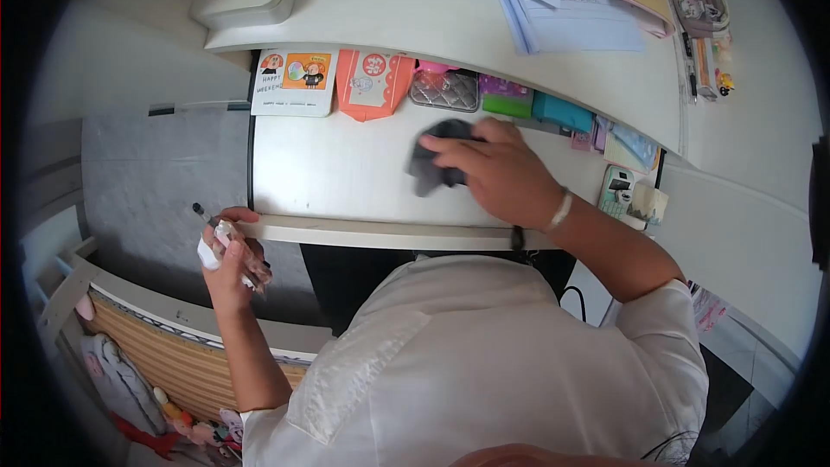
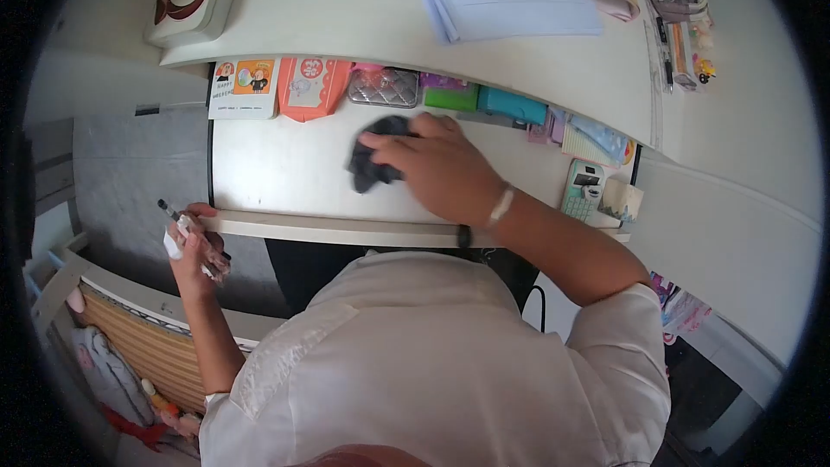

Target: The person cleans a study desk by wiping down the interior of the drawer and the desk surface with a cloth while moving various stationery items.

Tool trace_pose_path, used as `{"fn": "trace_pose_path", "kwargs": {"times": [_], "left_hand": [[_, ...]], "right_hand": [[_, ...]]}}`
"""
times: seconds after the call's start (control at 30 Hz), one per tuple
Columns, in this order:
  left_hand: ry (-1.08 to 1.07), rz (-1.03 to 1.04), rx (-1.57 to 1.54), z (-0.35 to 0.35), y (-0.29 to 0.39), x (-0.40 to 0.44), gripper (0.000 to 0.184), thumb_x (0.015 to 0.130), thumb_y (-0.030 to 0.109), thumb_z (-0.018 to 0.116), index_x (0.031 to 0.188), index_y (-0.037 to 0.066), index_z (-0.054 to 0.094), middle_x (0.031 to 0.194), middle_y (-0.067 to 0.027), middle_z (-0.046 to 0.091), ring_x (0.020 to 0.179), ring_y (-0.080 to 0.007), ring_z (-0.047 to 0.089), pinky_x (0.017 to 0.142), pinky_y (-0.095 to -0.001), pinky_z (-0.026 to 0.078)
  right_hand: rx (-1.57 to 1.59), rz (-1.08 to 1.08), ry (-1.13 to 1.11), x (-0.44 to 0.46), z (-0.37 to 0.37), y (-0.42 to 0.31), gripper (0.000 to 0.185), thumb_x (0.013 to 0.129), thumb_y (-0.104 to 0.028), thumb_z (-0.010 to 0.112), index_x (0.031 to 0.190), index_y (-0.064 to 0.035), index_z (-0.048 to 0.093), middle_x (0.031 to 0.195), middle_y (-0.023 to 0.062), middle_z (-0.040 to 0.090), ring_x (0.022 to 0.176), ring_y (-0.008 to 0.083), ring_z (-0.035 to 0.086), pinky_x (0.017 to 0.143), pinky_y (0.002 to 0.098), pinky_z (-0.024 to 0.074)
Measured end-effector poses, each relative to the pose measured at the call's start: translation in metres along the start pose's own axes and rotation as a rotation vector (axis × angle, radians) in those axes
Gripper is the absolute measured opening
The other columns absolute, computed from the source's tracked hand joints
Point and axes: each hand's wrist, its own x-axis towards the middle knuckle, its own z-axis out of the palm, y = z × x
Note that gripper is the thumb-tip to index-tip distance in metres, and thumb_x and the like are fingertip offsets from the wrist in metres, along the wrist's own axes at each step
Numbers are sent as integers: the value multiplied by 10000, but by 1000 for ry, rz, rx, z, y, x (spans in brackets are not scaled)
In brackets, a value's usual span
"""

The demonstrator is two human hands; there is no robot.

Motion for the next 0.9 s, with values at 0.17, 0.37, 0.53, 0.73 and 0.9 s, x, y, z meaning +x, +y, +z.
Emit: {"fn": "trace_pose_path", "kwargs": {"times": [0.17, 0.37, 0.53, 0.73, 0.9], "left_hand": [[0, 34, -24, 0, -6, 1, 476, 808, 402, 746, 1028, 30, 546, 973, -79, 594, 551, -66, 510, 444, -203, 396], [18, 29, 3, -6, -7, 2, 501, 788, 417, 763, 1035, 43, 539, 1055, -106, 604, 578, -81, 533, 464, -212, 421], [43, 58, -12, -7, -14, 2, 524, 774, 425, 772, 1049, 42, 542, 1068, -131, 613, 601, -105, 560, 503, -227, 460], [36, 27, 29, -5, -8, 2, 472, 796, 411, 755, 1003, 54, 526, 1067, -134, 609, 603, -108, 565, 490, -224, 455], [-3, 23, 0, -10, -15, 1, 450, 834, 396, 720, 1041, 37, 545, 1020, -87, 586, 544, -64, 496, 427, -210, 382]], "right_hand": [[-42, 82, -57, -29, -12, 6, 394, 778, -10, 599, 1140, -153, 663, 1124, -49, 682, 889, 217, 516, 876, 379, 418], [29, 89, 37, -19, -6, 2, 363, 735, 54, 604, 1035, -134, 683, 1261, -32, 664, 872, 239, 498, 868, 355, 417], [10, 149, 26, -48, -18, 9, 427, 734, 78, 589, 1093, -136, 676, 1104, -16, 695, 888, 255, 509, 890, 361, 421], [53, 30, 92, 2, -1, 2, 473, 721, 102, 581, 1125, -131, 661, 1041, -11, 693, 888, 252, 521, 856, 365, 438], [-5, 162, 62, -40, -16, 13, 346, 755, 21, 622, 1065, -120, 682, 1141, -20, 703, 869, 235, 522, 873, 377, 438]]}}
